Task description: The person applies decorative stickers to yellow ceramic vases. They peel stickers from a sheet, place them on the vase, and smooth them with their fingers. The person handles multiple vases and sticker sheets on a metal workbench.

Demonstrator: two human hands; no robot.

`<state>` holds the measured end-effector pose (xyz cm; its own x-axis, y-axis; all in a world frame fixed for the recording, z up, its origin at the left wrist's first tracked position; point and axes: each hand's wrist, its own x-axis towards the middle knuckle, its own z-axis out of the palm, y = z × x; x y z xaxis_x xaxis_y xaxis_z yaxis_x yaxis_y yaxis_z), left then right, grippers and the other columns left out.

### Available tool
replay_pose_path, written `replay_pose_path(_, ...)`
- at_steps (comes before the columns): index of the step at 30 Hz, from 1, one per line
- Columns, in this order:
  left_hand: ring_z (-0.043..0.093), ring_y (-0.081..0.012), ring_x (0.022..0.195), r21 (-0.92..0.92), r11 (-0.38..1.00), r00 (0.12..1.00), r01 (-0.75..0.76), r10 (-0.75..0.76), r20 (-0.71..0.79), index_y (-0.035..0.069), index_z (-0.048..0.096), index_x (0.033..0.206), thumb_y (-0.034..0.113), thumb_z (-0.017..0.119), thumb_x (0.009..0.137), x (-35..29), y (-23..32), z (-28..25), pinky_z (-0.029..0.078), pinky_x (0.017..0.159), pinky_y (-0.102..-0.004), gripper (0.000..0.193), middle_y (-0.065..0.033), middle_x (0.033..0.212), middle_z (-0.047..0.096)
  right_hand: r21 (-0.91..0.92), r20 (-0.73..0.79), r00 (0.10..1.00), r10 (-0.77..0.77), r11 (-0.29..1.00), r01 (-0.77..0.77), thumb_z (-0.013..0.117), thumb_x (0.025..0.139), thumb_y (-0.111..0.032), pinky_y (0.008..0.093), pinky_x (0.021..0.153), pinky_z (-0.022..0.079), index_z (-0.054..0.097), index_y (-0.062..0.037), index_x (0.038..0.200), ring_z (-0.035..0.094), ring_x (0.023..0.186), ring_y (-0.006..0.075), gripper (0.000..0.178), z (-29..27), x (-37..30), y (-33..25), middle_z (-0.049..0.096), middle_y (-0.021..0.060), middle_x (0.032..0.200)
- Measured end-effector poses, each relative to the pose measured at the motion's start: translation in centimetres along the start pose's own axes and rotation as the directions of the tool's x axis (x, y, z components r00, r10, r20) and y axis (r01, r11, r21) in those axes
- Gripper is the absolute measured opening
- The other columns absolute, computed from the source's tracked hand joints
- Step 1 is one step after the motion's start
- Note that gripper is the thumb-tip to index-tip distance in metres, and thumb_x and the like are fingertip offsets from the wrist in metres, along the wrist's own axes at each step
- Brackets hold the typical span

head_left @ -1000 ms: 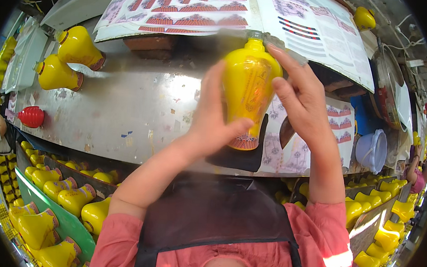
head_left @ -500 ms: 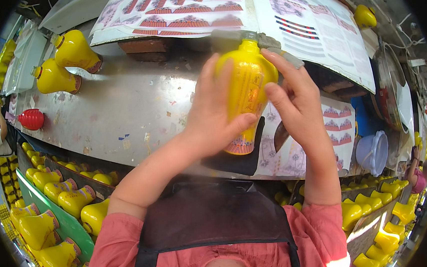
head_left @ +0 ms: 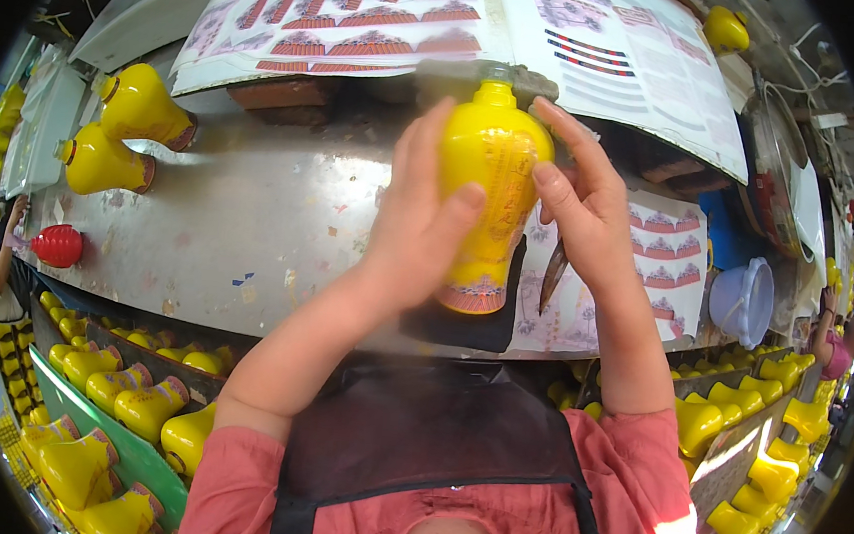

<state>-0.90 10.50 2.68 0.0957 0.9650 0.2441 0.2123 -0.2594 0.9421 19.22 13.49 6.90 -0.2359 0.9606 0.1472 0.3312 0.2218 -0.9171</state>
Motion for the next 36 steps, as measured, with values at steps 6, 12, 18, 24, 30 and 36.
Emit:
replay_pose_path(6,0.033,-0.0492,0.147,0.115,0.993,0.999,0.027,-0.030,0.021,-0.002,0.014,0.162,0.048,0.067,0.095,-0.3,-0.3,0.3,0.031,0.121,-0.0503,0.099,-0.0333,0.159,0.027,-0.460,0.100,0.927,-0.361,0.810,0.365,0.071,0.091,-0.012,0.0377,0.072,0.055,0.069,-0.0212,0.136,0.066,0.082,0.0285,0.046,-0.1,0.4,-1.6,0.066,0.0169,0.109)
replay_pose_path(12,0.035,-0.0502,0.146,0.103,0.995,0.999,-0.005,0.001,0.035,-0.002,0.009,0.162,0.046,0.072,0.091,-0.8,-1.6,0.3,0.032,0.121,-0.0505,0.106,-0.0325,0.161,0.026,-0.588,0.215,0.917,-0.335,0.706,0.395,0.073,0.089,-0.014,0.0427,0.073,0.057,0.067,-0.0256,0.137,0.069,0.084,0.0365,0.050,-0.3,0.6,-2.7,0.063,0.0184,0.108)
replay_pose_path(18,0.034,-0.0489,0.148,0.110,0.994,0.998,-0.025,0.019,0.053,-0.001,0.009,0.163,0.047,0.069,0.093,-1.1,-2.1,-0.1,0.032,0.121,-0.0505,0.105,-0.0311,0.162,0.027,-0.592,0.224,0.940,-0.258,0.730,0.342,0.070,0.092,-0.019,0.0425,0.076,0.057,0.064,-0.0264,0.141,0.069,0.088,0.0370,0.050,-0.3,1.2,-3.1,0.065,0.0194,0.114)
replay_pose_path(24,0.032,-0.0477,0.150,-0.037,0.998,0.994,0.060,-0.056,0.088,0.000,0.015,0.163,0.051,0.068,0.094,-1.2,-1.1,-0.8,0.030,0.122,-0.0497,0.101,-0.0301,0.163,0.027,-0.435,0.209,0.971,-0.112,0.879,0.195,0.068,0.096,-0.022,0.0351,0.076,0.053,0.062,-0.0221,0.145,0.064,0.082,0.0269,0.050,-1.6,1.2,-2.5,0.061,0.0142,0.103)
replay_pose_path(30,0.026,-0.0488,0.153,0.060,0.998,0.997,0.007,-0.012,0.081,0.000,0.014,0.163,0.059,0.067,0.092,-1.4,-0.6,-0.9,0.026,0.124,-0.0510,0.106,-0.0320,0.164,0.024,-0.253,0.043,0.992,-0.117,0.959,0.124,0.067,0.095,-0.017,0.0317,0.076,0.050,0.065,-0.0197,0.143,0.060,0.079,0.0237,0.048,-1.3,0.4,-1.5,0.062,0.0121,0.101)
replay_pose_path(36,0.025,-0.0500,0.153,0.215,0.976,0.998,-0.014,0.002,0.057,-0.005,0.011,0.161,0.053,0.073,0.088,-1.7,-0.5,0.2,0.026,0.124,-0.0518,0.113,-0.0344,0.163,0.021,-0.405,0.140,0.951,-0.276,0.860,0.310,0.072,0.091,-0.011,0.0324,0.070,0.050,0.068,-0.0191,0.139,0.060,0.080,0.0220,0.049,-1.1,0.3,-1.9,0.067,0.0122,0.110)
